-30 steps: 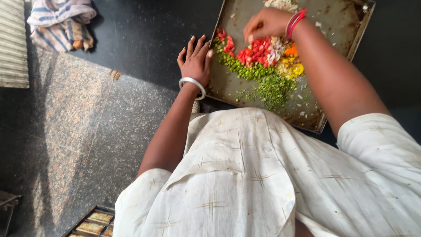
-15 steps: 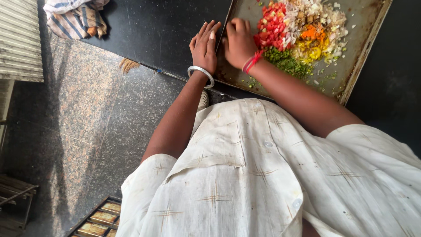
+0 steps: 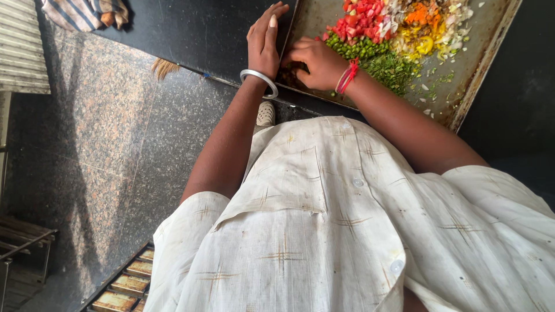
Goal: The person mixes chopped vegetables and seasoning by hand on a large metal tray.
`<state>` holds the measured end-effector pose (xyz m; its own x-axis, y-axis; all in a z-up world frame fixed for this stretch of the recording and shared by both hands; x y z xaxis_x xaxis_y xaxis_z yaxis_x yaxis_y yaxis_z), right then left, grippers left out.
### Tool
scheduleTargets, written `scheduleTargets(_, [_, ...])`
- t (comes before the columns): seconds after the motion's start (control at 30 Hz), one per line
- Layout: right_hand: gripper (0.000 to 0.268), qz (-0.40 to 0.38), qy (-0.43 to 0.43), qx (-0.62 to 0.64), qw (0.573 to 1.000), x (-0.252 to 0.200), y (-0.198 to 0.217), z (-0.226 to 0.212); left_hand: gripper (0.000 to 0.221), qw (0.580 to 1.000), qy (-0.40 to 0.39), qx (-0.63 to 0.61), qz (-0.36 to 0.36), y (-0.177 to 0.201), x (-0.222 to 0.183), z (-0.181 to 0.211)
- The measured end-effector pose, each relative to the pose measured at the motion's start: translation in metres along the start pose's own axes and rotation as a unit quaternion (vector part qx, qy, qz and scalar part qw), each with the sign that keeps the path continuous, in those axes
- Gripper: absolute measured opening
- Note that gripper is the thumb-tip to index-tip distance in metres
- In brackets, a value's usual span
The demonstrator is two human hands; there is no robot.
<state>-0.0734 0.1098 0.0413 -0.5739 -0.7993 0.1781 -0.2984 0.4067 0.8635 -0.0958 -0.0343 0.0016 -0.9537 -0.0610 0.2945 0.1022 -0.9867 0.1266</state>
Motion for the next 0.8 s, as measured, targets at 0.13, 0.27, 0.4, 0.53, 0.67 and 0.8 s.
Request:
scheduleTargets(0.13, [0.023, -0.026, 0.009, 0.043, 0.999, 0.001, 0.002, -0.008, 0.043, 0.998, -0.011, -0.067, 0.004, 0.005, -0.003, 0.002])
scheduleTargets(0.27, [0.026, -0.040, 0.055, 0.017, 0.998, 0.003, 0.002, -0.019, 0.042, 0.999, -0.018, -0.024, 0.018, 0.006, -0.004, 0.004])
scheduleTargets(0.4, [0.026, -0.053, 0.055, -0.019, 0.997, 0.000, -0.006, -0.021, 0.043, 0.999, -0.025, -0.013, 0.023, 0.005, -0.004, 0.006])
scheduleTargets(0.53, [0.020, -0.066, 0.055, 0.003, 0.996, 0.000, -0.006, -0.015, 0.042, 0.999, -0.020, -0.009, 0.026, 0.003, -0.004, 0.006])
scheduleTargets(0.67, [0.013, -0.136, 0.016, -0.017, 0.990, -0.009, -0.003, -0.005, 0.043, 1.000, -0.022, 0.010, 0.020, 0.005, -0.005, 0.009])
scheduleTargets(0.8, [0.026, -0.044, 0.049, -0.003, 0.998, -0.004, 0.002, -0.016, 0.043, 0.999, -0.036, 0.010, 0.021, 0.005, -0.005, 0.021])
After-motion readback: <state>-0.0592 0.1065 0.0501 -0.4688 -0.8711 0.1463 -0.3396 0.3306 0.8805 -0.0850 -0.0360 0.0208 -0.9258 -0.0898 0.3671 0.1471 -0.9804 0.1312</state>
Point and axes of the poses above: each hand's wrist, its own x-axis towards the middle knuckle, its own y-axis out of the back of the hand, z = x × y, the point moved 7 cm from there along x, towards the middle knuckle, and after that the axes turned 10 degrees about -x, right-handed, at the moved point
